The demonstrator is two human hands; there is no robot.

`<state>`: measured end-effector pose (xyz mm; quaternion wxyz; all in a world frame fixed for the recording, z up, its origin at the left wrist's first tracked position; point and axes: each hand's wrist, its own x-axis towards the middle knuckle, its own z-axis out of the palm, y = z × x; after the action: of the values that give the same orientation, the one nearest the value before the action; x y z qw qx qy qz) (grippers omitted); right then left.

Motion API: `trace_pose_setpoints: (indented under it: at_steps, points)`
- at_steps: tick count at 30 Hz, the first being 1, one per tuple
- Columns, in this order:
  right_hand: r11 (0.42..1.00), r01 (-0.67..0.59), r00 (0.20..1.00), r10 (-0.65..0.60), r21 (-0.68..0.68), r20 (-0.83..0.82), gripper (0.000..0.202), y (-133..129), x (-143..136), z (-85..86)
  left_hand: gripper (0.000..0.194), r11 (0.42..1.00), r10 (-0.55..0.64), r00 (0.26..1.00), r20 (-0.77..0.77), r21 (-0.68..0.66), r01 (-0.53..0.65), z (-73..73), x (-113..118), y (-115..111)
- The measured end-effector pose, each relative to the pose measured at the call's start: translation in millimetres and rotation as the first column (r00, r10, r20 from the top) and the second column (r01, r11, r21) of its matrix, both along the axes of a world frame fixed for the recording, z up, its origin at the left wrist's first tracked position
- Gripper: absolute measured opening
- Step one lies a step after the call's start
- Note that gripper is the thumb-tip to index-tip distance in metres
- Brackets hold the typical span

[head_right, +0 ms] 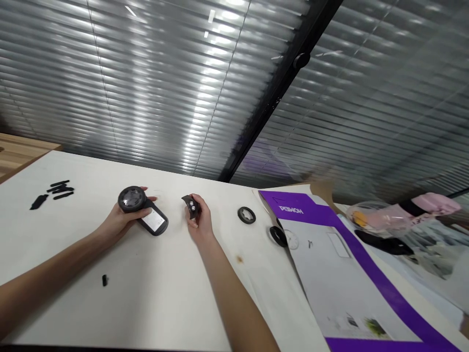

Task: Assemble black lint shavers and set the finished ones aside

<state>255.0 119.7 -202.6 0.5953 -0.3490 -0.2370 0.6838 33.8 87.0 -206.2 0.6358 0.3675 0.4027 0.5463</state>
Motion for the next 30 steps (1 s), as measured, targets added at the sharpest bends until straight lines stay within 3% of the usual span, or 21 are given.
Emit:
trace_pose_setpoints:
  at_steps: [7,10,14,19,22,30]
  points:
    - [1.0,-0.008,0.998,0.007,0.014,0.06,0.024,0.0,-1.5,1.8,0.045,0.998,-0.003,0.994,0.105,-0.069,0.011,2.7,-1.0,0.3]
    - [1.0,-0.005,0.998,0.005,0.005,0.061,0.024,-0.8,-1.5,2.8,0.041,0.992,-0.014,0.972,0.235,-0.119,0.043,2.5,-1.2,-2.0]
    - [1.0,-0.013,0.999,0.013,-0.012,0.051,0.025,-0.7,-0.1,2.2,0.051,0.979,-0.014,0.889,0.457,-0.176,0.106,3.9,-2.5,-3.2]
    - [1.0,0.005,0.996,-0.004,-0.014,0.088,0.025,0.9,1.3,-0.6,0.06,0.971,-0.035,0.781,0.624,-0.165,0.175,2.0,-5.9,0.2]
    - [1.0,0.001,0.995,-0.001,-0.001,0.104,0.024,1.1,1.7,-1.5,0.061,0.966,-0.074,0.761,0.645,-0.143,0.216,0.4,-5.9,0.3]
    - [1.0,-0.002,0.989,0.002,-0.002,0.15,0.026,-0.3,0.4,-0.7,0.06,0.953,-0.147,0.802,0.578,-0.134,0.272,-0.3,-3.1,-2.0]
